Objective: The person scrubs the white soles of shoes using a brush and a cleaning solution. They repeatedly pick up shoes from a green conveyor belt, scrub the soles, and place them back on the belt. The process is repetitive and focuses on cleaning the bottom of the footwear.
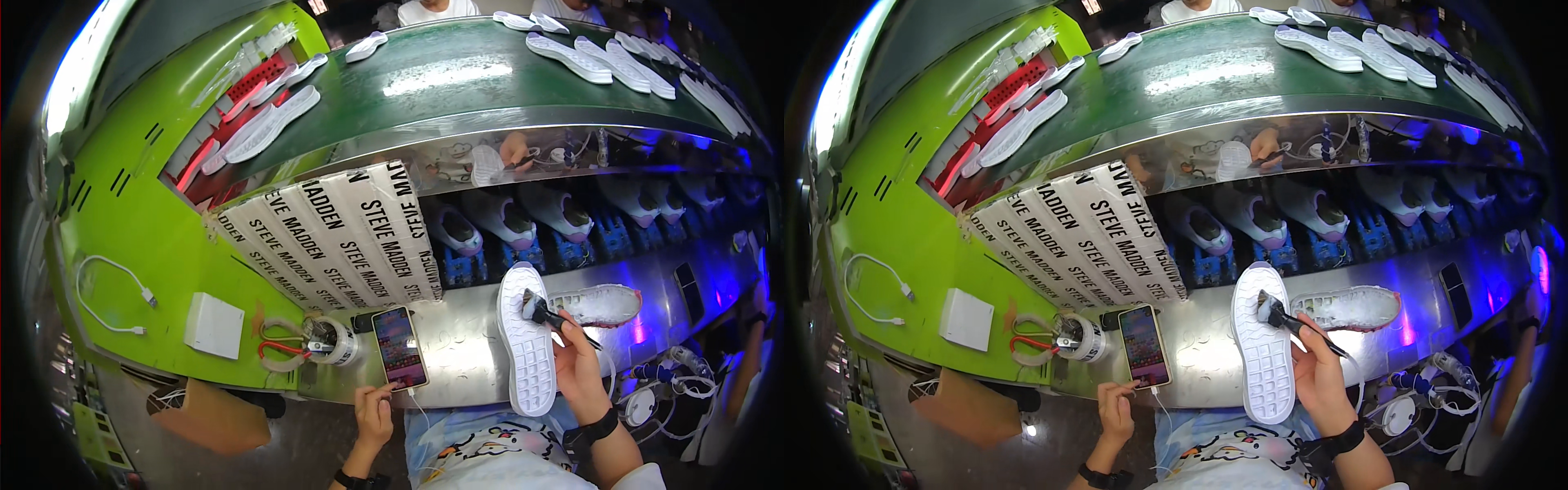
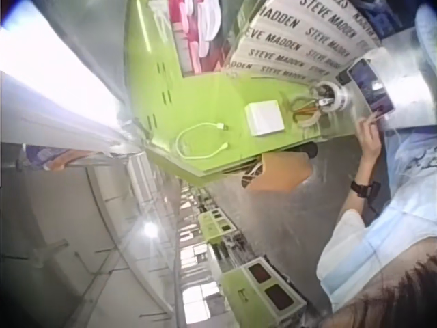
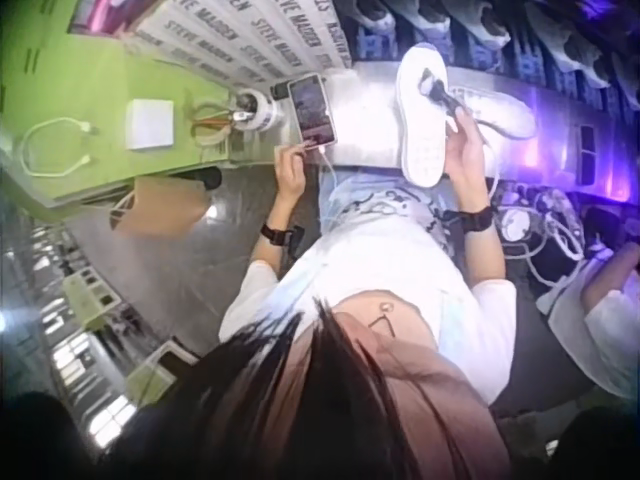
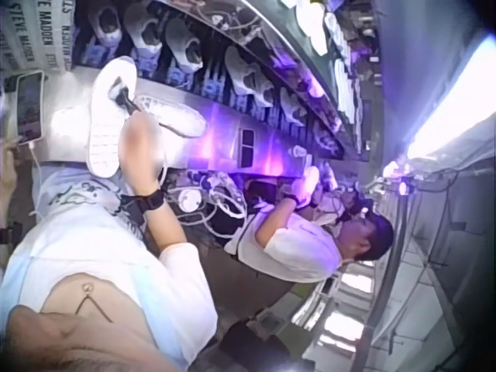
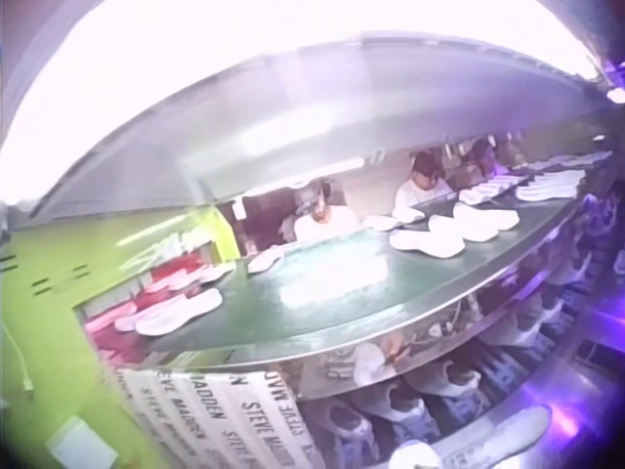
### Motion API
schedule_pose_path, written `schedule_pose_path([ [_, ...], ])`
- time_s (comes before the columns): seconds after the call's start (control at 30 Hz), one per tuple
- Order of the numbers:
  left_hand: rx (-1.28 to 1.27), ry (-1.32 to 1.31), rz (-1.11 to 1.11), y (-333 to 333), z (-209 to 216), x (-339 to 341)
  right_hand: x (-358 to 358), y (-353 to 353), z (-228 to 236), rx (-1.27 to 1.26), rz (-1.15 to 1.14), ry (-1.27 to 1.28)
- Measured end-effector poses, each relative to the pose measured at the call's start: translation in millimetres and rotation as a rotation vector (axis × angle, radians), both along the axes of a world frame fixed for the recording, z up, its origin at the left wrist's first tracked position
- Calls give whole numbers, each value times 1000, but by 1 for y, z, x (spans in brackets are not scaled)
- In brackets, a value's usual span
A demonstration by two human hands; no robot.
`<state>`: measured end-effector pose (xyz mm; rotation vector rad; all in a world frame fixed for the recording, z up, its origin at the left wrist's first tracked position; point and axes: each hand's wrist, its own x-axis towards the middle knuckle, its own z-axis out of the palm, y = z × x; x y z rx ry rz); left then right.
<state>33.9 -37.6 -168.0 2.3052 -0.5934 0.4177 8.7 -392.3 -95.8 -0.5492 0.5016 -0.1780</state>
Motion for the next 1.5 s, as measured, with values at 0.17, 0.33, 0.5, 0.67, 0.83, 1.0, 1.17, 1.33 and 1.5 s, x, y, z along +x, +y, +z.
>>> schedule_pose_path([
  [0.17,-3,57,18,4,-8,2,-4,-4,4,-21,0,-14],
  [0.33,-89,95,148,-4,-4,28,-9,-6,4,-83,-3,2],
  [0.5,-195,100,147,-7,-19,56,-14,-8,7,-93,-16,-10],
  [0.67,-289,124,183,-14,-24,67,-17,-10,4,-100,-27,4],
  [0.83,-227,113,173,-13,-23,67,-18,-12,3,-113,-31,16],
  [1.0,-210,80,191,-17,-21,67,-18,-13,3,-107,-29,19],
  [1.17,-144,-5,231,-15,-14,65,-19,-14,5,-101,-43,19],
  [1.33,-257,12,292,-12,-19,60,-20,-18,4,-96,-54,22],
  [1.5,-302,38,319,-15,-16,60,-19,-20,7,-88,-45,11],
])
